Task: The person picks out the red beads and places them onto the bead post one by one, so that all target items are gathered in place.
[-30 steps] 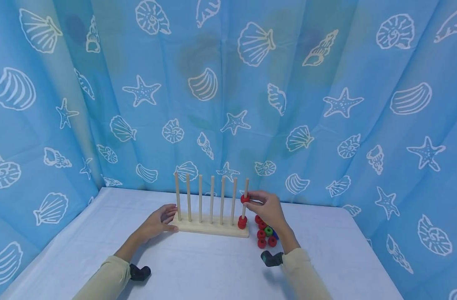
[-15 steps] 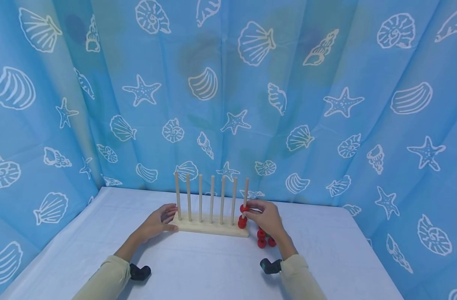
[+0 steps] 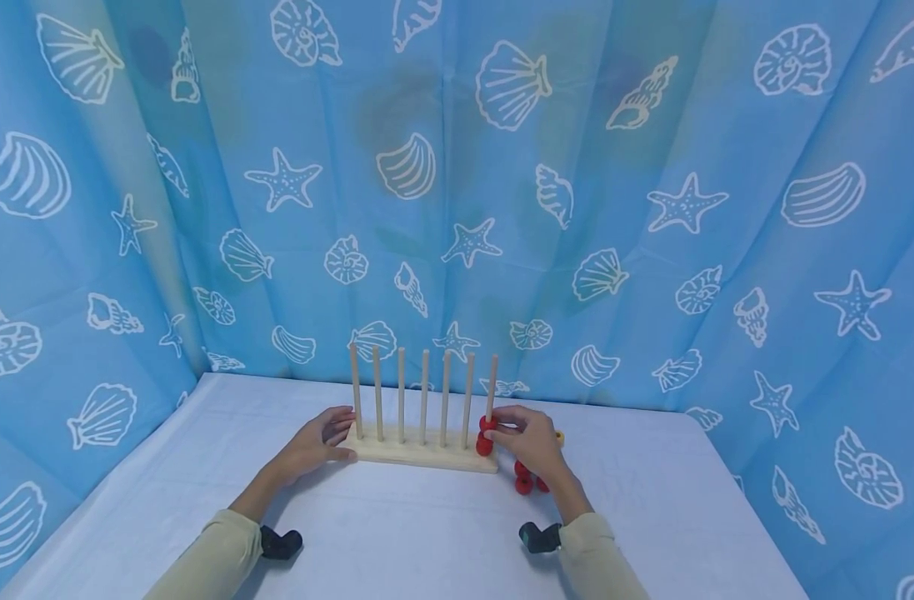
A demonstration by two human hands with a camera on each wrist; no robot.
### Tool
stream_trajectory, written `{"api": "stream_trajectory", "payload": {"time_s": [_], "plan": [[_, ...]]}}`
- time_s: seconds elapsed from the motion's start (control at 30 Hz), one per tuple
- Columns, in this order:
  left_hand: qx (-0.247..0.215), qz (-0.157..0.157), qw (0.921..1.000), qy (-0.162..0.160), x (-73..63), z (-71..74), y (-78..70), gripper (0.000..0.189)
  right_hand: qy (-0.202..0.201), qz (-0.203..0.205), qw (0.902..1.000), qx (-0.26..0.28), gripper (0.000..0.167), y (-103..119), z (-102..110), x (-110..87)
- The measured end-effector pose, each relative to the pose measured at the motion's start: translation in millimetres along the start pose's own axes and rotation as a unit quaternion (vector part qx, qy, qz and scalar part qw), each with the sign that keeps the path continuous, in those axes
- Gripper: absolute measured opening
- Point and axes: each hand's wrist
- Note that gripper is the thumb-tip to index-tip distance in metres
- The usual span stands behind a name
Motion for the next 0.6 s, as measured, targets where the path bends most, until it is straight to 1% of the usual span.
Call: {"api": "stream_trajectory", "payload": {"time_s": [0.13, 0.2, 0.37, 0.6], "plan": [[-0.004, 0.000, 1.0000, 0.000, -0.5, 0.3, -0.6, 0.087, -0.005, -0.004, 0.9996, -0.027, 0.046, -3.8, -2.5, -0.1], [-0.008, 0.000, 1.0000, 0.001, -0.9, 0.4, -0.8, 0.088, -0.004, -0.005, 0.9995, -0.029, 0.047, -5.8, -3.6, -0.4], [-0.010, 0.001, 0.9999, 0.005, -0.5, 0.5, 0.6, 0.090, -0.003, -0.010, 0.9998, -0.019, 0.045, -10.1, -5.1, -1.2], [-0.015, -0.007, 0.9998, 0.006, 2.4, 0.8, 4.0, 0.090, -0.007, 0.002, 1.0000, -0.004, 0.041, -10.6, -6.6, -1.6]]}}
Point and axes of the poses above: each hand's wrist, its own x-axis towards the middle knuckle, its own z-axis out of the back of the hand, y = z × x, and after that the axes turned 3 degrees about -z, right-handed
